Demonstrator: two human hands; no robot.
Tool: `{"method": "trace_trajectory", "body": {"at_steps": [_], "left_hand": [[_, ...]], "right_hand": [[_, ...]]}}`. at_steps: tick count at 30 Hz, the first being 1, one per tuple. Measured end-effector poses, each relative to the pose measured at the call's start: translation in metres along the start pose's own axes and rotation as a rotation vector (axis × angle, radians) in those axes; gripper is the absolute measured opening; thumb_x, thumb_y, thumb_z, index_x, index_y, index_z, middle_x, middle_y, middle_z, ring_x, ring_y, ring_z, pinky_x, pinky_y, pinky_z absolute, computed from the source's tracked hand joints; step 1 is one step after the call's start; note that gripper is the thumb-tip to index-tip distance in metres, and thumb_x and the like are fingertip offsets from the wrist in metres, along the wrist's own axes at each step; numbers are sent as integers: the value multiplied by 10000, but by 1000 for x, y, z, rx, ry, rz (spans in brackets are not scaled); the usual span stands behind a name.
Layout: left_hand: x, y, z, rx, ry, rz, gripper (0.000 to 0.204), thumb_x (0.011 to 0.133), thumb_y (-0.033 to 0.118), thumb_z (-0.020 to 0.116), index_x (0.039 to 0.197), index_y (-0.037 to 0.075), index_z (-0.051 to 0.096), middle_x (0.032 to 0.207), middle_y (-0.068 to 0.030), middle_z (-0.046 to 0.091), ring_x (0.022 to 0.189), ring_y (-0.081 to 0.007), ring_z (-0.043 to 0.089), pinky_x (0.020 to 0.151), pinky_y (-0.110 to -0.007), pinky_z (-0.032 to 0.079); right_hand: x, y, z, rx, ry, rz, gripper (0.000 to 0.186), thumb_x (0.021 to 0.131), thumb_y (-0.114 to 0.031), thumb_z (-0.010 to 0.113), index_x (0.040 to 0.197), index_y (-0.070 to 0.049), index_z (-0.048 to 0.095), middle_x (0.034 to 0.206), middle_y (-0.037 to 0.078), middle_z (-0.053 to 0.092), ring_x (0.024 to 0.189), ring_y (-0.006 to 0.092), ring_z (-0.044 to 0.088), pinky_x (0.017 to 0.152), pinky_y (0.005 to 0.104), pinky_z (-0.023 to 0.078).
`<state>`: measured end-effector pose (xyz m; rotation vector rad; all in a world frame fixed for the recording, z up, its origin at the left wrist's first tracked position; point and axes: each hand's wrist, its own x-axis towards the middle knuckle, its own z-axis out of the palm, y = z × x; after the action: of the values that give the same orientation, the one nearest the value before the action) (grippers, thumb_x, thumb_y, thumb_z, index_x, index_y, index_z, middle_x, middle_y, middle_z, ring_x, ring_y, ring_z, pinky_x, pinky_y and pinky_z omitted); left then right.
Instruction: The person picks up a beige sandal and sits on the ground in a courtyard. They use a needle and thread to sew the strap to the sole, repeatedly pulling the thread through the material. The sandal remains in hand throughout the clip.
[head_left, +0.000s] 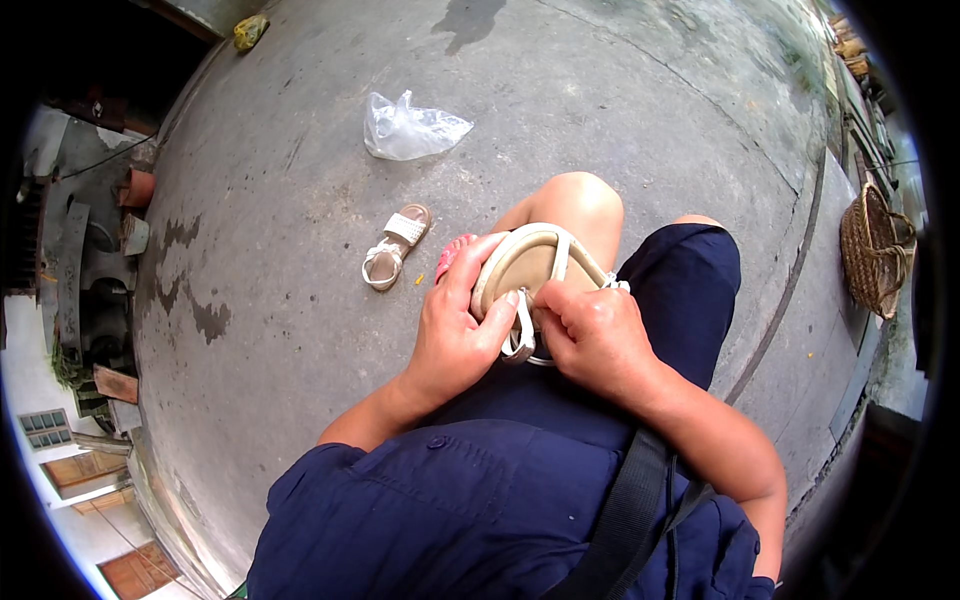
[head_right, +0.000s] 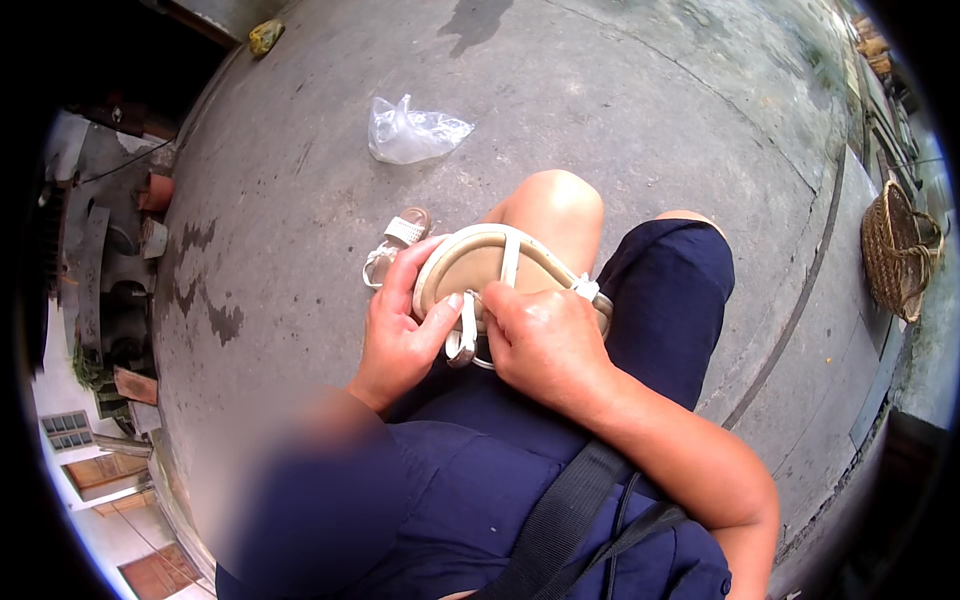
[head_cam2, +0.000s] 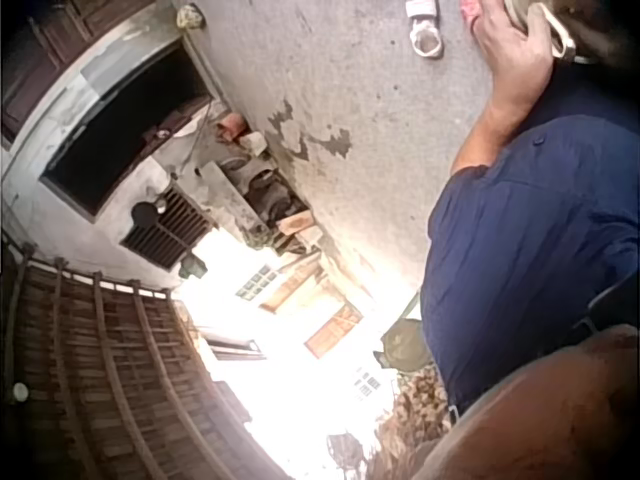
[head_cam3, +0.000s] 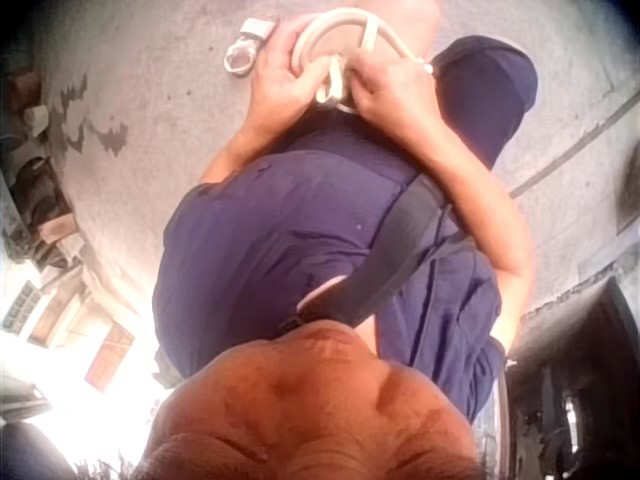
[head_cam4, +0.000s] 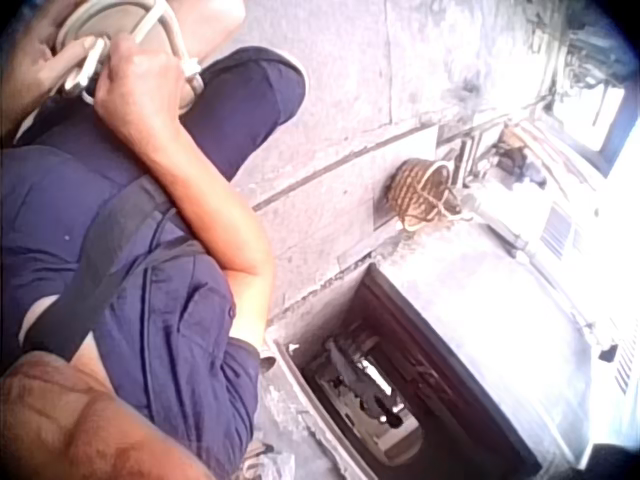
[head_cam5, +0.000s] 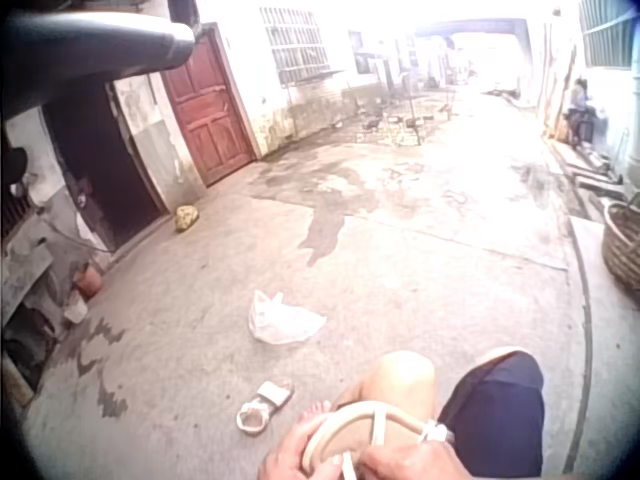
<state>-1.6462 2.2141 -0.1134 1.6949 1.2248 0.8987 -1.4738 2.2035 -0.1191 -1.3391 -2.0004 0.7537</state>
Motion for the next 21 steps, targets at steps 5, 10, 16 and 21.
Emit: {"method": "trace_trajectory", "body": {"at_steps": [5,10,16,21], "left_hand": [[-2,-2,1,5,-17,41,448,845,-1,549,1275,-6,423,1188,-138,558,1073,-181,548,885,-303,459],[-1,-1,4,-182,18,-123,378,815,60,599,1166,-19,482,1018,-186,595,961,-309,565,907,-400,407],[2,9,1,-68,-79,-171,450,837,82,615,1233,15,412,1103,-129,561,984,-170,557,838,-304,461],[4,2,3,68,-31,-94,467,818,43,602,1238,16,402,1123,-138,566,1019,-183,567,838,-315,477]], "right_hand": [[-3,1,4,-41,43,-28,38,774,-44,614,796,-50,583,563,142,578,519,301,612,462,382,471],[-3,2,4,-70,120,-59,51,791,-39,610,825,-42,572,575,151,585,521,303,616,462,380,474],[-6,2,9,-70,95,-90,64,803,-41,605,848,-45,560,572,148,579,511,301,613,449,381,467],[-8,1,7,-50,84,-81,84,800,-34,608,857,-42,546,575,145,575,513,298,611,457,375,466]]}}
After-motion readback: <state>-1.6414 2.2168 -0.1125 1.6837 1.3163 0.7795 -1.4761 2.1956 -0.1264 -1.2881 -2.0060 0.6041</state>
